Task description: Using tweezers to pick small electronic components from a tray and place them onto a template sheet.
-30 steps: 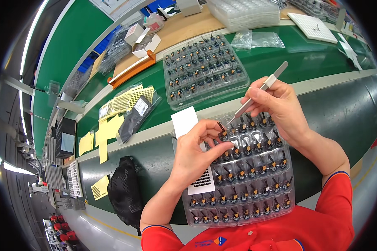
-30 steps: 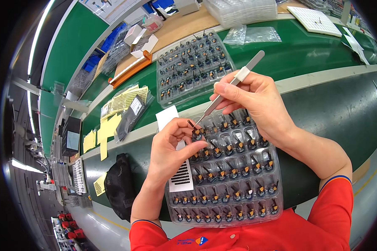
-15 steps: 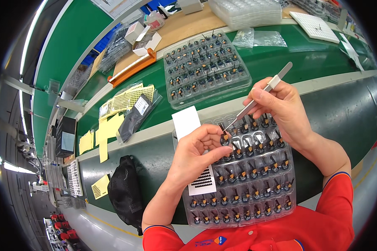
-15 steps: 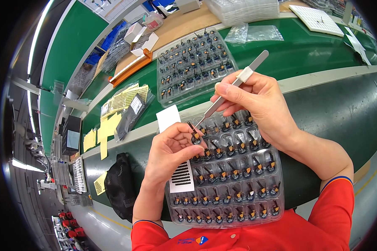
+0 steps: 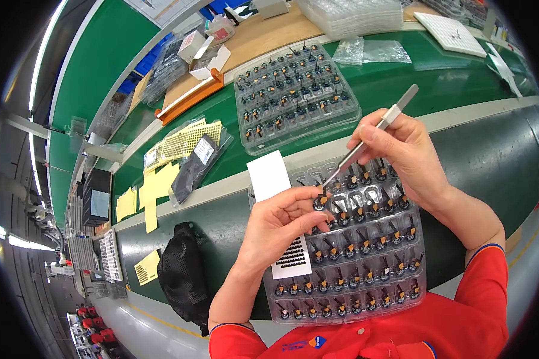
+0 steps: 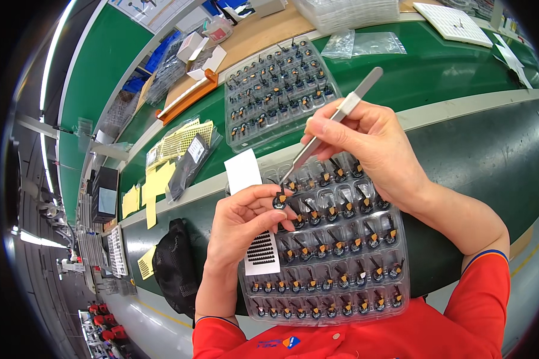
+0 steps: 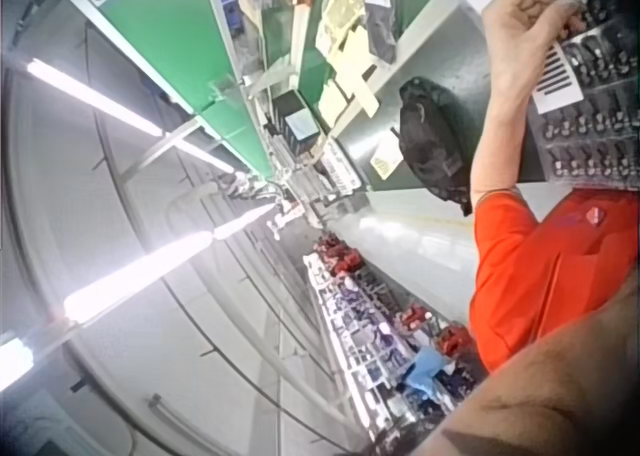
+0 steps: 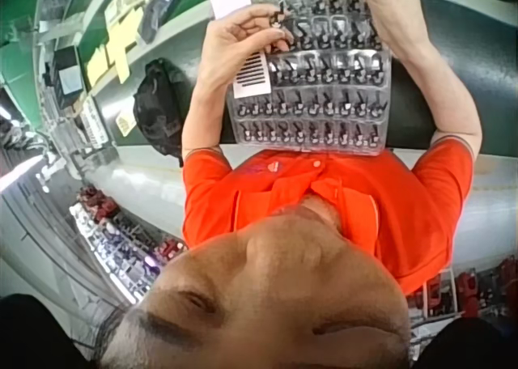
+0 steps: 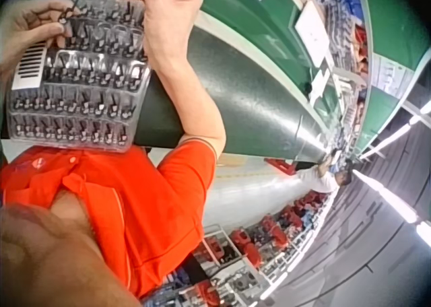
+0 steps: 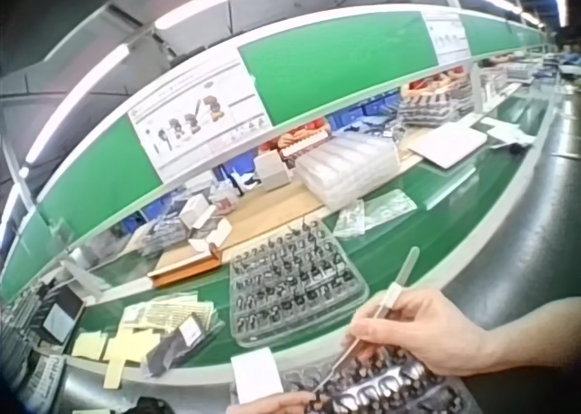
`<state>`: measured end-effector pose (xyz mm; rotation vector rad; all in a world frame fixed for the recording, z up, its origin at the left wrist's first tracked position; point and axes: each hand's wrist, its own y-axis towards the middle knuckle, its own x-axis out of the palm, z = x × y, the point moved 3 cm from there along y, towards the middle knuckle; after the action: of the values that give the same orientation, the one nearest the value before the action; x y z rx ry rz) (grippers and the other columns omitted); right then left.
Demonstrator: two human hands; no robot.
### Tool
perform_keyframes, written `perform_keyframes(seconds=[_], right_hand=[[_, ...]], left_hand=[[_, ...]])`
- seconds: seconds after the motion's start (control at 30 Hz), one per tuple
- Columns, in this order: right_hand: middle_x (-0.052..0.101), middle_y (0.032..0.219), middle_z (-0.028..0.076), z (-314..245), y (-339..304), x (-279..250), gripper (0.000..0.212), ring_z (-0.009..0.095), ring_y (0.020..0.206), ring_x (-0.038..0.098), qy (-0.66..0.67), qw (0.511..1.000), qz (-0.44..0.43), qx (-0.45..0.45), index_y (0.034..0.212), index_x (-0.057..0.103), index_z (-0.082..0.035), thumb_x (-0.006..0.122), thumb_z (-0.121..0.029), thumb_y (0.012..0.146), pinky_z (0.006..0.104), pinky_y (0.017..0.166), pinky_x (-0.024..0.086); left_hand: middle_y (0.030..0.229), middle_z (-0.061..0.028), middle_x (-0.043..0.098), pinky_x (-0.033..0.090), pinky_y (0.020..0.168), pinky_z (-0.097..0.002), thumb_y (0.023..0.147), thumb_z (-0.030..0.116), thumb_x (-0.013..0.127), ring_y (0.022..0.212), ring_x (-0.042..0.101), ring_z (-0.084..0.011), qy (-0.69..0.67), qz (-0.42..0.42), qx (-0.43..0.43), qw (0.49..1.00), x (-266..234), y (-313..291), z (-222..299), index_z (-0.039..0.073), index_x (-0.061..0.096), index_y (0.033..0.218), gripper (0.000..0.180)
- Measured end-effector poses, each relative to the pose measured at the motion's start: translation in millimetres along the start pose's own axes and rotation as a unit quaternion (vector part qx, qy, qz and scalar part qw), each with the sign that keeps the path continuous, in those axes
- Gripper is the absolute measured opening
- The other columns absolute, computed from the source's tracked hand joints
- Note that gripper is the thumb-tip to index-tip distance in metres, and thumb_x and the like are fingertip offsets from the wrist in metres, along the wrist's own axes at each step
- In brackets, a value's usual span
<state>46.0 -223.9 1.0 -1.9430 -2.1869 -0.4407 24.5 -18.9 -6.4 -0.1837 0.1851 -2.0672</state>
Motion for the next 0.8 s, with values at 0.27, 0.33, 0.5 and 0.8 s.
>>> perform_keyframes(seconds=[0.27,0.33,0.5,0.8], right_hand=[[0.059,0.089,0.008,-8.3,2.0,-3.9,0.013,0.011,0.075,0.059,0.018,0.998,-0.029,-0.05,0.087,0.059,-0.001,0.056,-0.014,0.086,0.023,0.067,0.047],[0.06,0.088,0.008,-8.5,-0.7,2.3,0.011,0.011,0.074,0.059,-0.011,0.998,-0.059,-0.018,0.086,0.059,0.0,0.057,-0.011,0.085,0.0231,0.067,0.047],[0.061,0.085,0.008,-4.3,-1.8,4.1,0.008,0.011,0.075,0.059,-0.058,0.992,-0.108,0.03,0.086,0.059,0.0,0.058,-0.007,0.083,0.0231,0.069,0.048],[0.062,0.085,0.008,-5.7,-1.9,4.7,0.007,0.012,0.078,0.06,-0.095,0.988,-0.112,0.036,0.086,0.06,0.001,0.059,-0.004,0.081,0.0243,0.072,0.048]], left_hand=[[0.084,-0.0141,0.066,0.045,0.057,-0.0192,0.079,-0.005,0.059,0.071,0.064,-0.0161,0.009,0.015,0.02,1.0,-3.7,0.1,-6.2,-0.003,0.055,0.108,0.03],[0.084,-0.014,0.066,0.045,0.057,-0.0194,0.079,-0.005,0.059,0.071,0.064,-0.0162,0.017,0.014,0.023,0.999,-5.2,0.6,-7.7,-0.003,0.054,0.108,0.03],[0.084,-0.0142,0.066,0.045,0.057,-0.0196,0.079,-0.004,0.059,0.071,0.065,-0.0166,0.029,0.013,0.018,0.999,-6.0,1.8,-7.9,-0.003,0.054,0.109,0.03],[0.084,-0.0147,0.066,0.046,0.058,-0.02,0.08,-0.004,0.059,0.071,0.065,-0.0168,0.021,0.014,0.024,0.999,-5.4,1.7,-6.7,-0.003,0.053,0.109,0.03]])
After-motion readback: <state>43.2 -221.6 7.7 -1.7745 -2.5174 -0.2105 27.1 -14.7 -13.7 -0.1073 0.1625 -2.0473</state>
